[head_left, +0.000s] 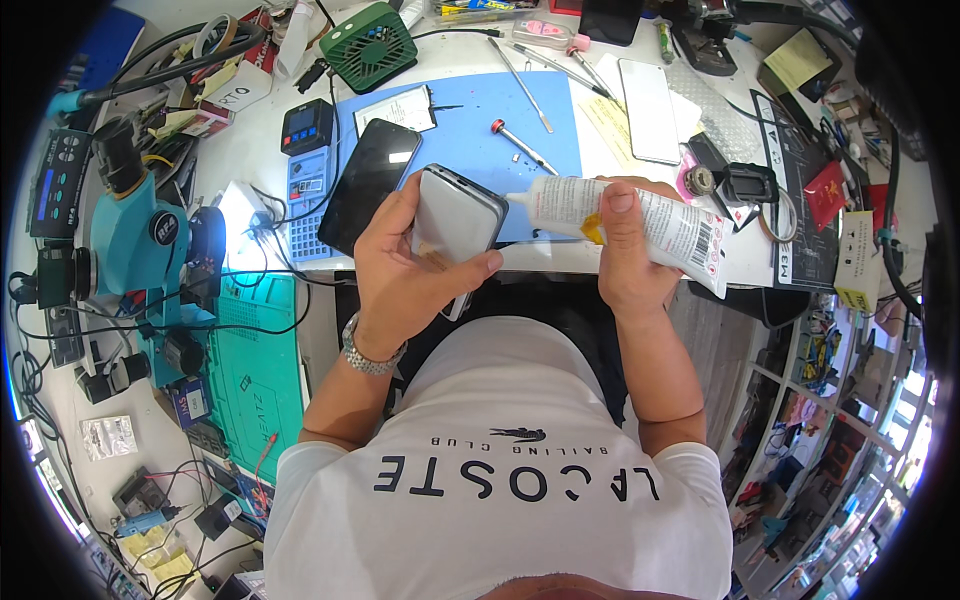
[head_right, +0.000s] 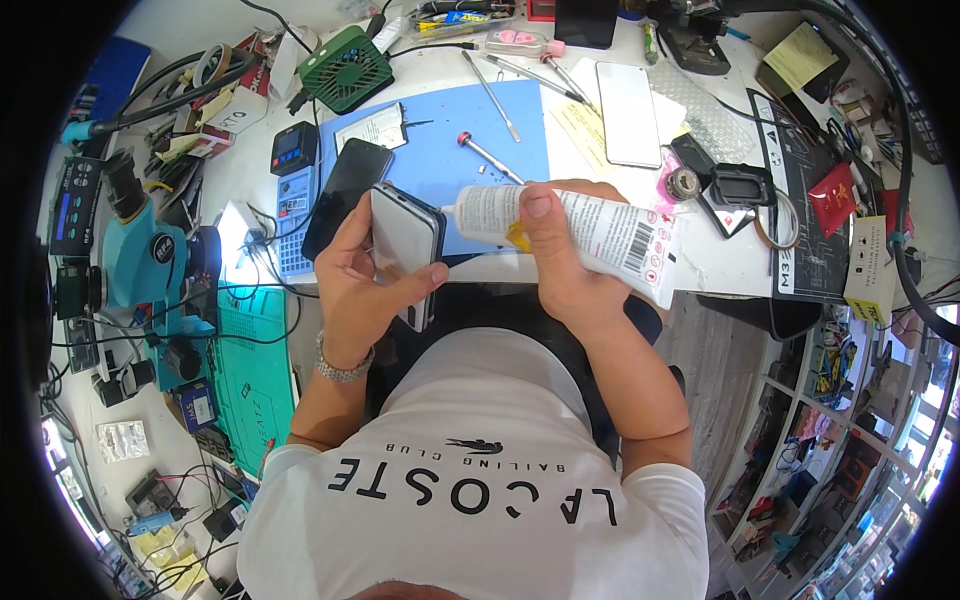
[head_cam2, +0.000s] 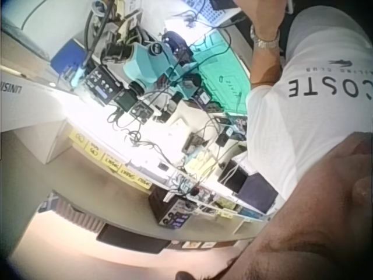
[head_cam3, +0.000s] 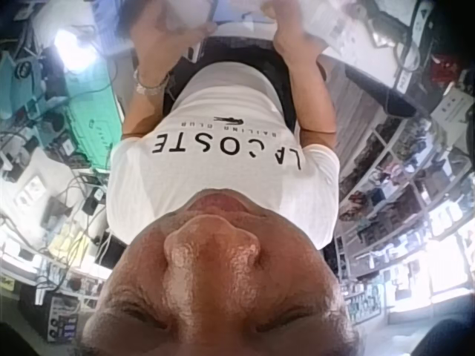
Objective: The person applies adhesive to the edges of a smartphone back cover and then presses it onto the phone body. They then use yellow and blue plastic clips to secure the back cover while the adhesive sets.
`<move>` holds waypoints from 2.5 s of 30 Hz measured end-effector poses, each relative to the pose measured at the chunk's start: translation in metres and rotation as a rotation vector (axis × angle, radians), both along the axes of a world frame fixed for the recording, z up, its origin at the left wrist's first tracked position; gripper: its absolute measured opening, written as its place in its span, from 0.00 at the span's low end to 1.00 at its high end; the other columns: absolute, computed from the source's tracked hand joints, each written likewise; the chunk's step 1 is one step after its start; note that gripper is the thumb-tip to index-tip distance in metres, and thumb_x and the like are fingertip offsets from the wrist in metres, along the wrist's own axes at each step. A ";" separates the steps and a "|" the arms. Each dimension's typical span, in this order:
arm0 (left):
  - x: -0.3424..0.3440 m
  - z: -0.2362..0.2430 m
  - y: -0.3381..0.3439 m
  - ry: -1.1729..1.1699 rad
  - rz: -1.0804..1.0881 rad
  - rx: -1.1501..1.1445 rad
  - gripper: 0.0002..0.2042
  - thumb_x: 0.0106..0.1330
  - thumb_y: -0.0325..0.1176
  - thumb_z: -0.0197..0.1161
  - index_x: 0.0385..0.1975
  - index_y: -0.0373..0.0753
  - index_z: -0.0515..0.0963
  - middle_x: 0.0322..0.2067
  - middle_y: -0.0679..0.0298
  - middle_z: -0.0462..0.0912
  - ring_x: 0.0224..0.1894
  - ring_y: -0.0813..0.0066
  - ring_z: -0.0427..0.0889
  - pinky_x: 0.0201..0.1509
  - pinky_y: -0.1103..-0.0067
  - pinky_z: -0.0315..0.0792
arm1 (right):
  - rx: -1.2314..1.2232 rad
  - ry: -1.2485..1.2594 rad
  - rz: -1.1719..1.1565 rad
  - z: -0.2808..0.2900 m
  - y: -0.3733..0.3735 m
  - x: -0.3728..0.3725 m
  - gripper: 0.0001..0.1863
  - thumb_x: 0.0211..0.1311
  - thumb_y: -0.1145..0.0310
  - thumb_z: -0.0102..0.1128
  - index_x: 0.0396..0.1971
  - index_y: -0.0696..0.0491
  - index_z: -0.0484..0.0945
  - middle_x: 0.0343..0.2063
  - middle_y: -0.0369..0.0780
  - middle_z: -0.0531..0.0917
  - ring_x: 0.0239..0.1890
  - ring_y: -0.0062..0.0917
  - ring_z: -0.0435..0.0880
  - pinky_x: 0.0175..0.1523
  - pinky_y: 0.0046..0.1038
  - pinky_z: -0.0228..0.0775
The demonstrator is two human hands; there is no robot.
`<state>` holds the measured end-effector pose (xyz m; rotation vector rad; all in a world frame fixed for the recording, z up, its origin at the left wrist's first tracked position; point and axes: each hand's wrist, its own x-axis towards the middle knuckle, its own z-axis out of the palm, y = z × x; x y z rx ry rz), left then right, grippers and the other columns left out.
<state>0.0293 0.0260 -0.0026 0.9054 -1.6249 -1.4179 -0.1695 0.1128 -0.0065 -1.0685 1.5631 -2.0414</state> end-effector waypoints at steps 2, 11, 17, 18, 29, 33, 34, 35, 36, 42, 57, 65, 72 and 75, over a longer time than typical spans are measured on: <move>0.000 0.000 0.000 0.001 -0.002 0.012 0.41 0.44 0.21 0.83 0.63 0.26 0.74 0.47 0.64 0.78 0.50 0.78 0.80 0.57 0.78 0.75 | -0.034 0.006 -0.001 -0.003 -0.001 -0.002 0.12 0.70 0.64 0.69 0.39 0.59 0.81 0.33 0.39 0.85 0.34 0.18 0.82 0.40 0.22 0.75; 0.000 -0.001 -0.001 0.004 0.004 0.031 0.40 0.44 0.21 0.84 0.63 0.28 0.74 0.46 0.65 0.79 0.49 0.79 0.80 0.57 0.79 0.75 | -0.082 0.021 0.016 -0.003 -0.001 -0.002 0.11 0.70 0.66 0.68 0.39 0.59 0.81 0.33 0.40 0.85 0.34 0.19 0.82 0.40 0.23 0.75; -0.001 -0.001 -0.001 0.012 0.007 0.042 0.40 0.44 0.22 0.84 0.63 0.28 0.75 0.46 0.64 0.79 0.49 0.79 0.80 0.56 0.79 0.76 | -0.064 0.038 0.019 -0.002 -0.001 -0.003 0.11 0.71 0.66 0.68 0.39 0.59 0.81 0.34 0.41 0.85 0.34 0.19 0.82 0.40 0.23 0.75; -0.001 0.000 -0.001 0.015 0.007 0.043 0.40 0.44 0.22 0.84 0.63 0.28 0.75 0.46 0.64 0.80 0.49 0.79 0.80 0.56 0.79 0.76 | -0.060 0.033 0.018 -0.002 -0.001 -0.003 0.11 0.71 0.66 0.68 0.39 0.59 0.81 0.34 0.41 0.85 0.34 0.19 0.83 0.40 0.23 0.75; -0.003 0.005 -0.001 0.077 0.005 0.210 0.34 0.47 0.20 0.81 0.59 0.28 0.77 0.46 0.63 0.85 0.45 0.80 0.83 0.50 0.80 0.80 | -0.289 -0.253 0.234 -0.013 -0.007 -0.014 0.39 0.76 0.35 0.40 0.43 0.61 0.81 0.40 0.49 0.86 0.40 0.34 0.87 0.51 0.35 0.78; -0.005 0.000 -0.001 0.099 -0.020 0.256 0.32 0.49 0.22 0.82 0.58 0.29 0.78 0.45 0.63 0.86 0.43 0.81 0.84 0.49 0.80 0.81 | -0.366 -0.548 0.262 -0.005 -0.017 -0.024 0.42 0.75 0.32 0.35 0.50 0.62 0.77 0.45 0.57 0.85 0.46 0.44 0.88 0.57 0.46 0.78; -0.004 -0.002 0.000 0.103 -0.028 0.259 0.32 0.50 0.22 0.82 0.58 0.29 0.78 0.44 0.63 0.86 0.43 0.81 0.84 0.48 0.81 0.81 | -0.353 -0.649 0.215 0.001 -0.020 -0.021 0.41 0.76 0.33 0.36 0.52 0.62 0.76 0.46 0.58 0.85 0.46 0.45 0.88 0.58 0.47 0.77; -0.006 -0.002 0.001 0.107 -0.034 0.290 0.31 0.51 0.23 0.81 0.57 0.30 0.78 0.44 0.63 0.86 0.42 0.81 0.84 0.48 0.81 0.81 | -0.328 -0.630 0.097 0.015 -0.025 -0.014 0.33 0.79 0.38 0.37 0.54 0.56 0.73 0.44 0.51 0.85 0.42 0.40 0.86 0.57 0.46 0.77; -0.008 -0.002 0.004 0.110 -0.041 0.321 0.30 0.52 0.23 0.81 0.57 0.30 0.79 0.43 0.63 0.87 0.41 0.81 0.84 0.47 0.81 0.81 | -0.385 -0.654 0.128 0.015 -0.026 -0.017 0.31 0.79 0.39 0.38 0.54 0.54 0.73 0.42 0.49 0.84 0.41 0.38 0.85 0.57 0.46 0.76; -0.016 0.007 0.010 0.125 -0.098 0.485 0.29 0.54 0.21 0.78 0.58 0.28 0.78 0.43 0.62 0.86 0.39 0.80 0.84 0.47 0.81 0.80 | -0.632 -0.640 0.440 0.030 -0.034 -0.031 0.38 0.67 0.23 0.39 0.38 0.47 0.77 0.31 0.40 0.80 0.34 0.30 0.76 0.48 0.38 0.71; -0.016 0.004 0.013 0.182 -0.111 0.496 0.25 0.55 0.25 0.80 0.54 0.31 0.80 0.41 0.64 0.87 0.39 0.81 0.84 0.46 0.82 0.79 | -0.470 -0.594 0.310 0.044 -0.042 -0.012 0.20 0.75 0.53 0.50 0.24 0.47 0.67 0.17 0.34 0.68 0.18 0.22 0.67 0.30 0.31 0.64; -0.015 0.005 0.012 0.174 -0.110 0.525 0.30 0.53 0.23 0.79 0.59 0.27 0.77 0.43 0.61 0.85 0.39 0.79 0.84 0.47 0.81 0.79 | -0.458 -0.563 0.314 0.042 -0.043 -0.012 0.18 0.76 0.55 0.48 0.24 0.47 0.66 0.17 0.34 0.68 0.19 0.23 0.67 0.31 0.32 0.64; -0.020 0.005 0.010 0.244 -0.086 0.544 0.26 0.55 0.25 0.80 0.55 0.31 0.80 0.39 0.65 0.86 0.37 0.82 0.83 0.43 0.83 0.78 | -0.555 -0.488 0.440 0.027 -0.041 -0.015 0.16 0.80 0.56 0.41 0.30 0.48 0.64 0.21 0.37 0.71 0.22 0.27 0.72 0.34 0.35 0.70; -0.022 0.007 0.009 0.259 -0.078 0.543 0.26 0.55 0.25 0.80 0.55 0.31 0.80 0.40 0.65 0.86 0.37 0.82 0.83 0.42 0.83 0.77 | -0.597 -0.453 0.440 0.027 -0.040 -0.016 0.16 0.80 0.56 0.41 0.31 0.48 0.64 0.21 0.37 0.71 0.22 0.27 0.72 0.34 0.36 0.70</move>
